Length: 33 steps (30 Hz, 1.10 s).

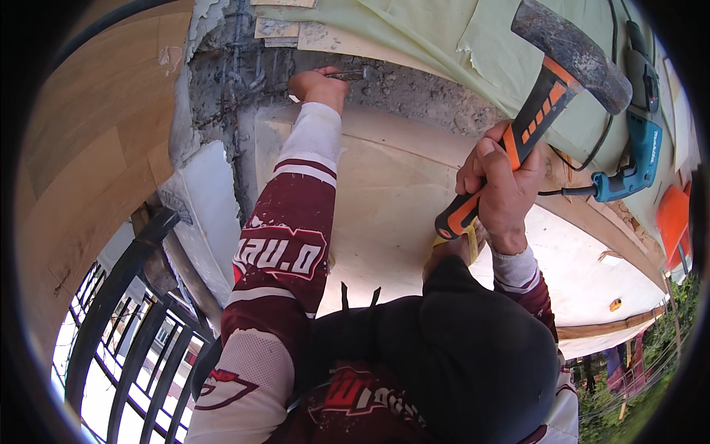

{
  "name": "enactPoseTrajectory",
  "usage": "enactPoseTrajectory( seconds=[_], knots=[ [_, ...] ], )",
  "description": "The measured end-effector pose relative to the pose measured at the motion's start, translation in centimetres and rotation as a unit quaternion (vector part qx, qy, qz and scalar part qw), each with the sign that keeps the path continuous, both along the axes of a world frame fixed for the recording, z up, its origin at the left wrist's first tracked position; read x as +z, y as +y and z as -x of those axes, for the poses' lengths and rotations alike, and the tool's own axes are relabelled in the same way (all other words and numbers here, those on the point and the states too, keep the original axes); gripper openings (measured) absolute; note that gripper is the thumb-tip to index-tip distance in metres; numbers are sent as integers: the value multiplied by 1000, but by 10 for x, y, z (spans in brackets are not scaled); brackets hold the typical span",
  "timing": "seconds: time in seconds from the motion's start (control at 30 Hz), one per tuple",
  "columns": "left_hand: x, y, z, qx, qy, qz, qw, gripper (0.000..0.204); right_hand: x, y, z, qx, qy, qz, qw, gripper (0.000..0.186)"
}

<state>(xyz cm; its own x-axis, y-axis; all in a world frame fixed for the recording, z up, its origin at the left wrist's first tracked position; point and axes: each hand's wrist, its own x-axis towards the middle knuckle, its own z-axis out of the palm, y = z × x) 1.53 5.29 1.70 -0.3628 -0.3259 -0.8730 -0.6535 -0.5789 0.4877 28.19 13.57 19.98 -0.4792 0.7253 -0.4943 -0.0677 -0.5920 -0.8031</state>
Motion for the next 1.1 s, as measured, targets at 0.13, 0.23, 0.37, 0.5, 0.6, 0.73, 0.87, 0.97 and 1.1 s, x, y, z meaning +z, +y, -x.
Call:
enactPoseTrajectory(
  seconds=[0.13,0.23,0.37,0.5,0.6,0.73,0.87,0.97,1.1],
  knots=[
    [-1,2,6,-21,-5,-11,1000,14,6,-5,3,-68,33,-29,997,8],
    [-1,-5,13,-54,-21,-5,998,15,7,-18,3,-67,39,-21,997,10],
    [0,-29,22,-15,0,-93,996,17,1,-30,6,8,55,-31,998,8],
    [4,-44,25,-42,8,-117,992,16,-1,-39,6,50,33,-27,998,9],
    [6,-41,35,-7,-1,-121,993,15,-2,-42,3,69,30,-49,996,10],
    [0,-36,53,47,3,-118,992,13,8,-31,-4,67,52,-68,994,15],
    [-13,-33,62,4,33,-108,994,13,25,-16,17,-37,165,-176,970,11],
    [-14,-31,60,25,29,-114,993,12,17,-31,53,-32,227,-140,963,7],
    [-5,-30,53,-121,21,-79,989,14,-26,-63,64,314,-123,-1,942,13]
  ],
)
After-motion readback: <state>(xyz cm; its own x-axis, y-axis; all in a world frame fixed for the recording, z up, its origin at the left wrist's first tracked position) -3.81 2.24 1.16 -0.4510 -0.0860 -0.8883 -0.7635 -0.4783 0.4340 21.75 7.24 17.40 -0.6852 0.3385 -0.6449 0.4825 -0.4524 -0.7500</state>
